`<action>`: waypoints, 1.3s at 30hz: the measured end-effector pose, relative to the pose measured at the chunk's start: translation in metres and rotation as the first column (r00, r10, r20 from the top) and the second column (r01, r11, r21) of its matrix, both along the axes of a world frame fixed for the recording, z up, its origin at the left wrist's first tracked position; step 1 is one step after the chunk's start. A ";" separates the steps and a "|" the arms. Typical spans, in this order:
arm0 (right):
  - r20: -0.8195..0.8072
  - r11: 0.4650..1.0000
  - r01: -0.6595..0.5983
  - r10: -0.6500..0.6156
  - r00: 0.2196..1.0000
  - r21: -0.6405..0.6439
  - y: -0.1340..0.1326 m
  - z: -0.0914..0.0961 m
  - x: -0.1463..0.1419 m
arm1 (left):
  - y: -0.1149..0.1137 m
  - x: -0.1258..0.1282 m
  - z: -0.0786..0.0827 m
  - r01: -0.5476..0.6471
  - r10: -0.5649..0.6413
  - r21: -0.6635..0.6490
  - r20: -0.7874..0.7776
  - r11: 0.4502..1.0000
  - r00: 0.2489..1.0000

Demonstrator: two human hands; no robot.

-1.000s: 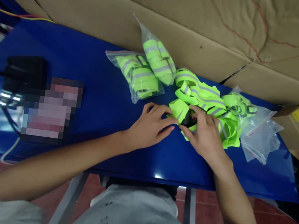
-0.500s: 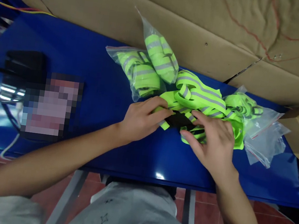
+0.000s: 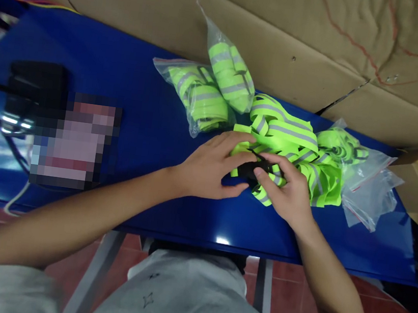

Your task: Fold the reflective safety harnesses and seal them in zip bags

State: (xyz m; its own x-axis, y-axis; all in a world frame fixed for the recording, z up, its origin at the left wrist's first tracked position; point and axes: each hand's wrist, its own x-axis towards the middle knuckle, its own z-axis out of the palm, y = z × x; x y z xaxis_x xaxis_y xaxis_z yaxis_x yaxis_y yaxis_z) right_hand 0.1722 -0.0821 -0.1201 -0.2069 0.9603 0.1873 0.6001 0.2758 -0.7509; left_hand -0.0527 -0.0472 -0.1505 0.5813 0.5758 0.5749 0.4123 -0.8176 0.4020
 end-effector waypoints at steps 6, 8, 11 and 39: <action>0.083 0.999 -0.029 0.027 0.996 0.035 -0.004 0.002 -0.006 | -0.007 0.003 0.001 -0.095 0.095 -0.040 -0.013 0.995 0.995; 0.129 0.998 -0.045 0.038 0.991 0.052 -0.007 0.002 -0.008 | -0.008 0.003 0.000 -0.082 0.085 -0.103 0.026 0.991 0.996; 0.173 0.994 -0.084 0.070 0.982 0.072 -0.008 -0.001 -0.010 | -0.008 0.001 0.001 -0.107 0.104 -0.087 -0.040 0.990 0.994; 0.789 1.000 -0.008 0.005 0.614 0.000 -0.051 0.021 -0.040 | -0.033 0.005 0.038 -0.033 0.098 0.143 -0.476 0.989 0.874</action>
